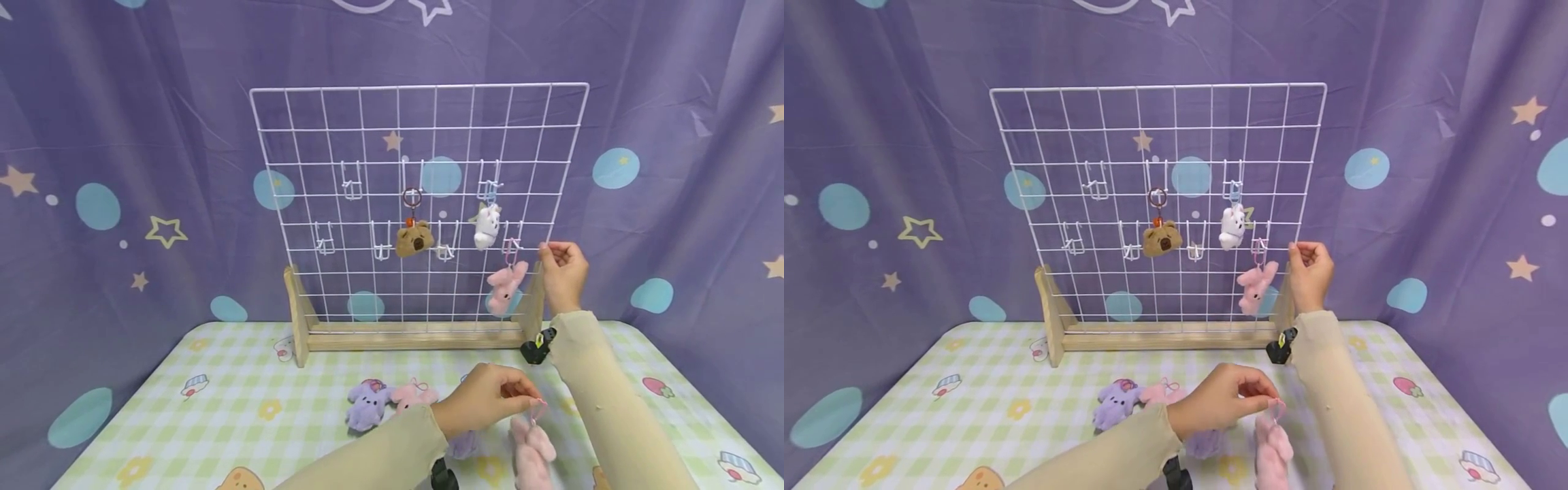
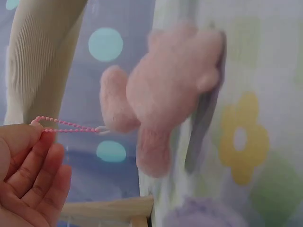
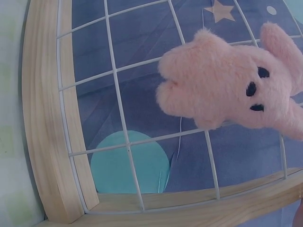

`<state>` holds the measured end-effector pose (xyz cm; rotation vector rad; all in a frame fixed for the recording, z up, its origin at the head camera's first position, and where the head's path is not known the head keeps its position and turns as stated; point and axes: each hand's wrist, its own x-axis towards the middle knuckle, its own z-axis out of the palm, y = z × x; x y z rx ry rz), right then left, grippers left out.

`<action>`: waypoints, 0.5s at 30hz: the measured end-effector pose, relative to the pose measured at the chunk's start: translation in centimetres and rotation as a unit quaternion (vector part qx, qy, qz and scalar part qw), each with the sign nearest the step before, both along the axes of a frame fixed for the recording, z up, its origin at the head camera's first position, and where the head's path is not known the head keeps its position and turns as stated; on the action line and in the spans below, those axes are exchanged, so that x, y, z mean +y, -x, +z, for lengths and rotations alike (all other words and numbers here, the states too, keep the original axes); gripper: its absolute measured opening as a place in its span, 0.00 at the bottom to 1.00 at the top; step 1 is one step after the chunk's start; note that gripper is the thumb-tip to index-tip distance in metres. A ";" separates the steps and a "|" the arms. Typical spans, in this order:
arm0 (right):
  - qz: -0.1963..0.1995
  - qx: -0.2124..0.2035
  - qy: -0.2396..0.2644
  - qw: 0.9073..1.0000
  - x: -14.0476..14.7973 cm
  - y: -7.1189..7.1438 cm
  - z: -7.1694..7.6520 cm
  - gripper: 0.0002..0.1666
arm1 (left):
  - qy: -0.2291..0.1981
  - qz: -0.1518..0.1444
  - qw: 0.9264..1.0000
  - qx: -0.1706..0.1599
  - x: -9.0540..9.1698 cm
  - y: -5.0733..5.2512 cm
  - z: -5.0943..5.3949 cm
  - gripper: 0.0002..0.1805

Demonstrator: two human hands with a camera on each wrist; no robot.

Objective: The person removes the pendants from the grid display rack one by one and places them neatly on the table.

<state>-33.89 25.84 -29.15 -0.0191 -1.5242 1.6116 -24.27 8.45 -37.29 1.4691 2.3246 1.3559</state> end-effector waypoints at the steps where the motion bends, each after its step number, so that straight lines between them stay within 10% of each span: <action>1: -0.001 -0.002 -0.001 1.000 0.0 0.0 0.0 0.03 | 0.001 0.010 1.000 0.001 0.0 0.2 -0.2 0.05; 15: -0.006 -0.005 -0.005 1.000 0.1 0.0 0.0 0.04 | 0.034 0.102 0.993 -0.039 -1.1 2.4 -2.0 0.02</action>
